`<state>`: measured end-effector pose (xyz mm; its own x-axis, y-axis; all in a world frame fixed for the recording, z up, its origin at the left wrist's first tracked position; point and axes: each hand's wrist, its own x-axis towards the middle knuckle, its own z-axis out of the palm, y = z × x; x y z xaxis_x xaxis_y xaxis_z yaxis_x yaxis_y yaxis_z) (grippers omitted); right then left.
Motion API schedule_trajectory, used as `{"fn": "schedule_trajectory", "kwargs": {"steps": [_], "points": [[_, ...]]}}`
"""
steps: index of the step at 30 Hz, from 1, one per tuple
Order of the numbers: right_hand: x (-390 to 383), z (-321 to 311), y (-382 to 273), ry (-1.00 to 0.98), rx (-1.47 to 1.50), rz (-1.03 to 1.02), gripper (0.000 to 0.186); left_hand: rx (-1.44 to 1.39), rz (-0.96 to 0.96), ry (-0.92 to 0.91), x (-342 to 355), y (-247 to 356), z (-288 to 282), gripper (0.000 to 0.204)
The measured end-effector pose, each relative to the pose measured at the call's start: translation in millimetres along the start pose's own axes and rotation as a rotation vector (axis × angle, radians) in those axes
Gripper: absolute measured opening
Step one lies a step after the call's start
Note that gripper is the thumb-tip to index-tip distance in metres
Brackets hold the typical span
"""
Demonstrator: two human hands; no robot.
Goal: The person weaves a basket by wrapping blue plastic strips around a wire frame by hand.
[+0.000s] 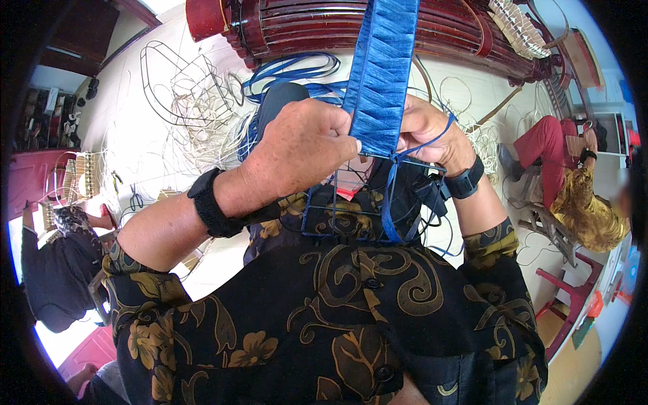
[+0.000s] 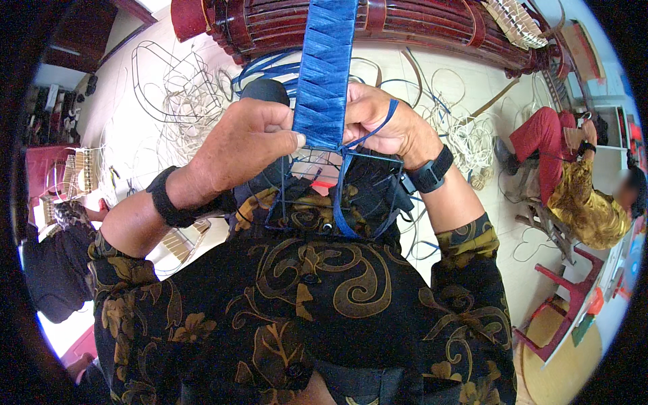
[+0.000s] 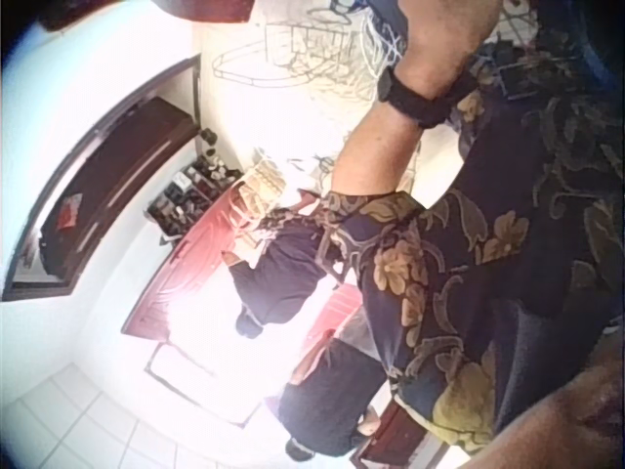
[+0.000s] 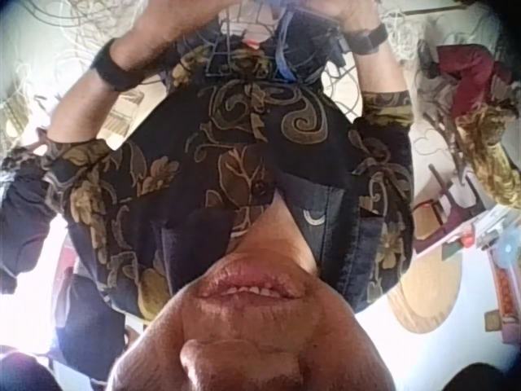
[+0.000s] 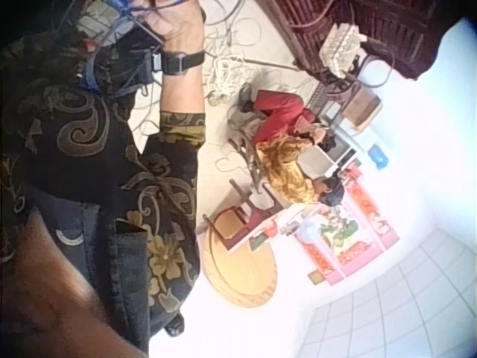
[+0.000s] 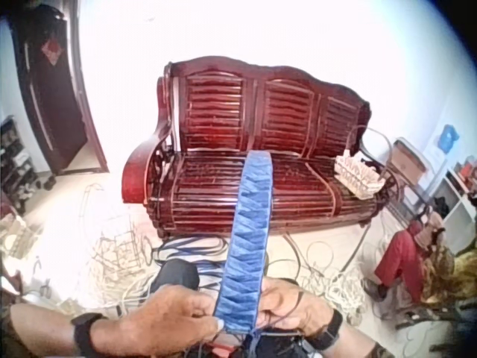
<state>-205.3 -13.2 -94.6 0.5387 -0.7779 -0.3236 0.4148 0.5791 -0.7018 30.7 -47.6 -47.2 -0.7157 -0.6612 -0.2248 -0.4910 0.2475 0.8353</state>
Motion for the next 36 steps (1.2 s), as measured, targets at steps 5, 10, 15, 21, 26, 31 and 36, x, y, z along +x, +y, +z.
{"fn": "schedule_trajectory", "kwargs": {"steps": [5,10,15,21,26,31,36], "points": [[-1,-3,2,-0.068,0.134,0.055,0.029,-0.128,0.069,-0.069,-1,-15,0,0.014],[-1,-3,3,-0.129,0.212,0.087,0.030,-0.102,0.118,-0.054,-7,-16,2,0.014],[-1,-7,9,0.038,0.025,0.041,0.028,-0.017,0.023,-0.044,-6,-7,3,0.015],[-10,3,4,0.088,-0.581,-0.111,0.027,0.031,0.071,0.039,-3,-4,6,0.019],[-11,-2,7,0.082,-1.207,-0.524,0.022,0.008,0.030,0.020,-4,-5,7,0.023],[-8,-13,9,0.021,-1.308,-0.626,0.018,-0.033,0.041,0.005,-3,-8,9,0.023],[1,-24,12,-0.087,-1.427,-0.825,0.025,-0.074,0.040,-0.035,-3,-5,5,0.024]]}}
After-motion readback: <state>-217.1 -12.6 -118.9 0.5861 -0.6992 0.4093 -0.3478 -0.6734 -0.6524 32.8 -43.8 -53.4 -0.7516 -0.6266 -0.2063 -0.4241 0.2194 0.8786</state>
